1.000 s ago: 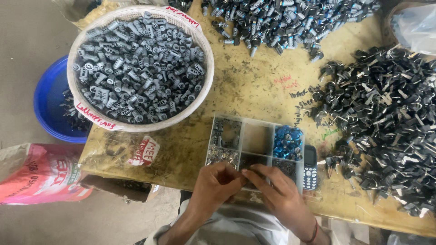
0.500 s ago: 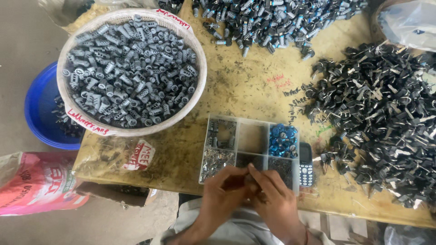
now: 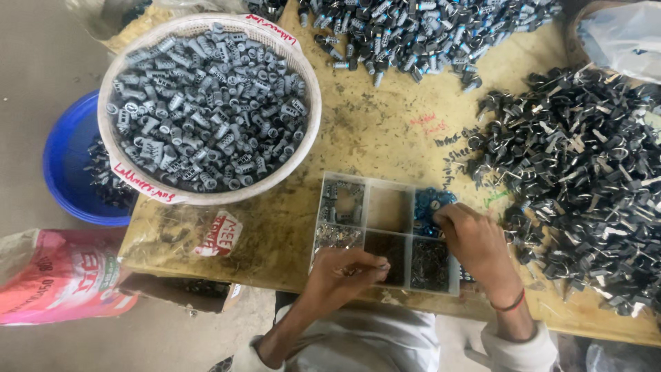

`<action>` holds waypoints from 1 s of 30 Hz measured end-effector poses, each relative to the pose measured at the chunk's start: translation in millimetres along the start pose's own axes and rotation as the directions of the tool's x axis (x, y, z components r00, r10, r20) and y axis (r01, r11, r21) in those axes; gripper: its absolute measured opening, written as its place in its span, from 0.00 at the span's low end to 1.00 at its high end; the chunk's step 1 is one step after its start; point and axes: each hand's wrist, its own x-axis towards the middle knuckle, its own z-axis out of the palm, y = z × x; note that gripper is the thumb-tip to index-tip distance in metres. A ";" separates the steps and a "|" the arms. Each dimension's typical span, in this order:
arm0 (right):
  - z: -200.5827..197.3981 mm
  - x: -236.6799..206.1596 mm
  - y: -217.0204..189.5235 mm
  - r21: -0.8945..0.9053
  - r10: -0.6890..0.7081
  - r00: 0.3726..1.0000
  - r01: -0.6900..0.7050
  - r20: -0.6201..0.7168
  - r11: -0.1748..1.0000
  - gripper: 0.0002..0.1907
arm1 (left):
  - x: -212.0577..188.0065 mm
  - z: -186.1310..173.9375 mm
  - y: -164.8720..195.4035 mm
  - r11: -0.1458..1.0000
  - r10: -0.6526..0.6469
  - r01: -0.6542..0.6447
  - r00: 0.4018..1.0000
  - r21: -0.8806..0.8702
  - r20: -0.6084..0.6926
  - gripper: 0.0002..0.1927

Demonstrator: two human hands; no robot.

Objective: The person sits at a workbench and assembles small metal fastener components by hand. They pick parts from a compartment organizer box, press the pieces together between their fingers, and place the finished assemblies onto a pile on the table, repeating the cycle continuously.

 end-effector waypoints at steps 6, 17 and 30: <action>-1.1 2.2 4.9 0.046 -0.029 0.999 0.030 -0.024 0.999 0.06 | 3.9 0.2 -7.4 0.983 0.120 -0.112 0.992 -0.148 0.040 0.10; 15.7 -5.6 40.2 0.744 0.340 0.924 -0.348 0.172 0.570 0.10 | 17.0 14.2 -32.8 0.964 0.258 -0.262 0.962 0.040 0.087 0.08; -12.0 -41.4 -13.9 0.870 0.220 0.975 -0.101 -0.009 0.482 0.22 | 33.7 17.3 25.7 0.807 0.407 -0.465 0.885 0.363 0.228 0.23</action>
